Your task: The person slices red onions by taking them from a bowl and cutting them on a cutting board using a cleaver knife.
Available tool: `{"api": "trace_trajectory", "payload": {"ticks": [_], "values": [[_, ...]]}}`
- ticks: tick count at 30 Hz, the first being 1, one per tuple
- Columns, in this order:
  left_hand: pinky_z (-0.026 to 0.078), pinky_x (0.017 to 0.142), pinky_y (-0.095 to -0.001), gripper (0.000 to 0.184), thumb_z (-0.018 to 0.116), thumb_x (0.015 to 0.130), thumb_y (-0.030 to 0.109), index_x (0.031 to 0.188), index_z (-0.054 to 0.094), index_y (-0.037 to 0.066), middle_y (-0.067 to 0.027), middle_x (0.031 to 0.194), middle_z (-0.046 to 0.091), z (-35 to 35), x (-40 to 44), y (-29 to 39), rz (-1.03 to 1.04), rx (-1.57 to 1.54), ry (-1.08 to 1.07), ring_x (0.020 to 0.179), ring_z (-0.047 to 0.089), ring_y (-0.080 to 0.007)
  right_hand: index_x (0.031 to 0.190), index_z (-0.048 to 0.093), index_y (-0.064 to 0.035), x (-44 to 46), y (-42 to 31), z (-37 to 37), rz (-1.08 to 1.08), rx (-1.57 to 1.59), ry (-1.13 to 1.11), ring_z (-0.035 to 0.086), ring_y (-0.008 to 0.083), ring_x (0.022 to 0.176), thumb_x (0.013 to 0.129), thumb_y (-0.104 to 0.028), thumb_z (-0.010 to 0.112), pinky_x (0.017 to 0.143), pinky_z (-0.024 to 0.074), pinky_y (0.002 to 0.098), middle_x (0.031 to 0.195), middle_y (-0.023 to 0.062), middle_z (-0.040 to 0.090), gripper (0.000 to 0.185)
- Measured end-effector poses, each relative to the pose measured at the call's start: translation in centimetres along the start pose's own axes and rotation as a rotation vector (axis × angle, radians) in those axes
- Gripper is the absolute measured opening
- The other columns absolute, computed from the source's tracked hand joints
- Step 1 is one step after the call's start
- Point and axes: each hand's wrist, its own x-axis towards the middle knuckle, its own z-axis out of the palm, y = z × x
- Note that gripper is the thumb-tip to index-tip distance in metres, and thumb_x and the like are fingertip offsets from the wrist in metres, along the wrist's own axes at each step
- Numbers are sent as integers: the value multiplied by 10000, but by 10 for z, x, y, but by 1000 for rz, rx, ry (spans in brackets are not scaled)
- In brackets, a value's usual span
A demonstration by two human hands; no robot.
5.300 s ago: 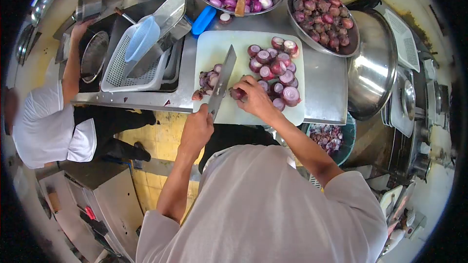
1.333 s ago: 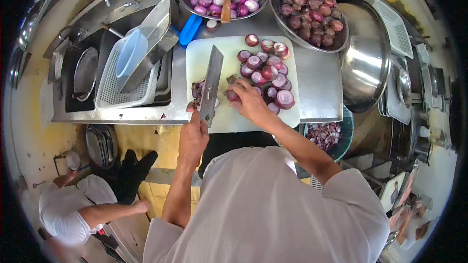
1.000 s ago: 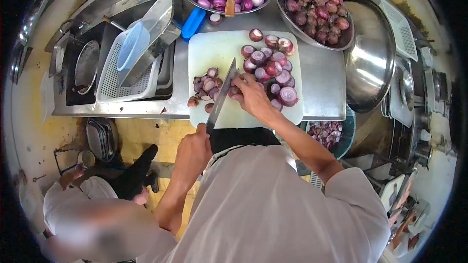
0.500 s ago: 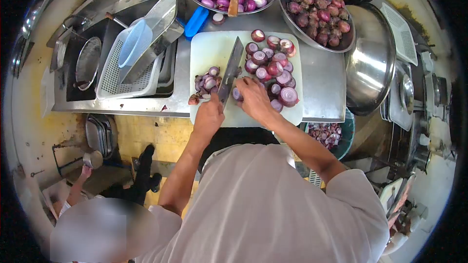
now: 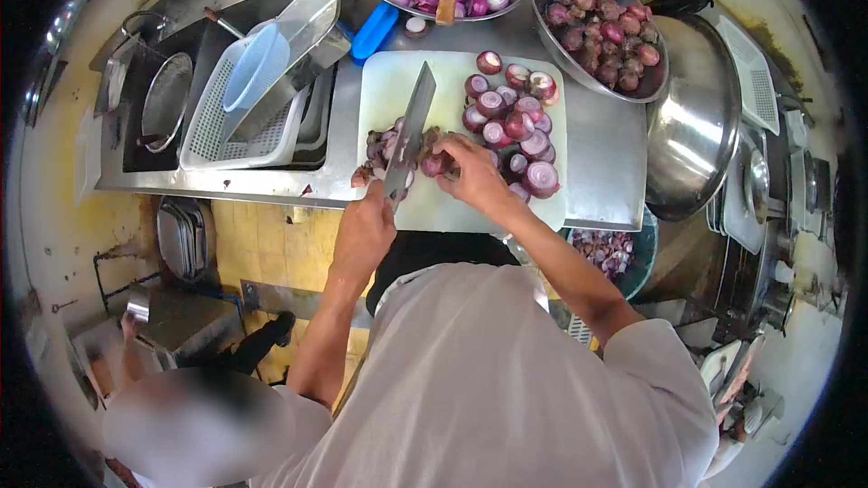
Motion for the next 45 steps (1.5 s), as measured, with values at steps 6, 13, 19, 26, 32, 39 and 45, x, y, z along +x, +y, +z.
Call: {"api": "trace_trajectory", "payload": {"ticks": [6, 13, 19, 26, 32, 39, 45], "values": [[468, 579, -602, 112, 585, 897, -10, 981, 513, -30, -300, 651, 605, -23, -19, 6, 42, 106, -110, 651, 633, -508, 1112, 632, -38, 5, -2, 10, -2, 38, 56, 700, 292, 901, 706, -6, 807, 746, 608, 396, 1077, 139, 613, 443], [471, 573, -607, 103, 585, 910, 10, 974, 511, -23, -293, 629, 595, -24, -28, 10, 42, 102, -128, 635, 628, -506, 1118, 651, -10, 6, -8, 8, -33, -79, 50, 677, 299, 918, 652, -29, 806, 767, 601, 382, 1077, 145, 604, 492], [486, 589, -607, 95, 577, 920, 18, 958, 509, -37, -306, 637, 605, -44, -38, 35, -19, 126, -202, 642, 639, -513, 1131, 666, -2, 6, -12, 1, 23, -68, -10, 667, 306, 905, 654, -51, 796, 762, 587, 392, 1055, 149, 597, 497], [501, 610, -610, 102, 558, 881, -10, 961, 508, -51, -310, 665, 625, -20, -35, 31, -34, 93, -223, 671, 650, -516, 1116, 666, -14, 1, -14, 3, 9, -89, -12, 656, 329, 954, 656, -50, 804, 816, 580, 409, 1071, 157, 590, 482], [508, 646, -603, 141, 558, 842, -24, 969, 499, -42, -302, 704, 641, 62, 16, -14, 64, 39, -37, 709, 654, -518, 1089, 622, -54, -4, -17, 5, 20, -81, -27, 613, 424, 1021, 672, -56, 802, 872, 531, 495, 1104, 185, 585, 454], [504, 619, -588, 132, 562, 848, -32, 967, 507, -47, -288, 714, 651, 66, 24, -24, 159, 30, -60, 691, 662, -486, 1007, 557, -55, -7, -11, -20, 82, 124, 90, 650, 343, 836, 686, -101, 837, 742, 539, 437, 906, 152, 607, 428], [505, 620, -583, 101, 578, 874, -21, 948, 523, -62, -295, 670, 632, 60, 22, -15, 66, 19, -16, 672, 654, -496, 998, 565, -65, 27, -17, -137, 248, 96, 519, 700, 142, 831, 723, -153, 907, 739, 574, 302, 916, 76, 703, 447]]}}
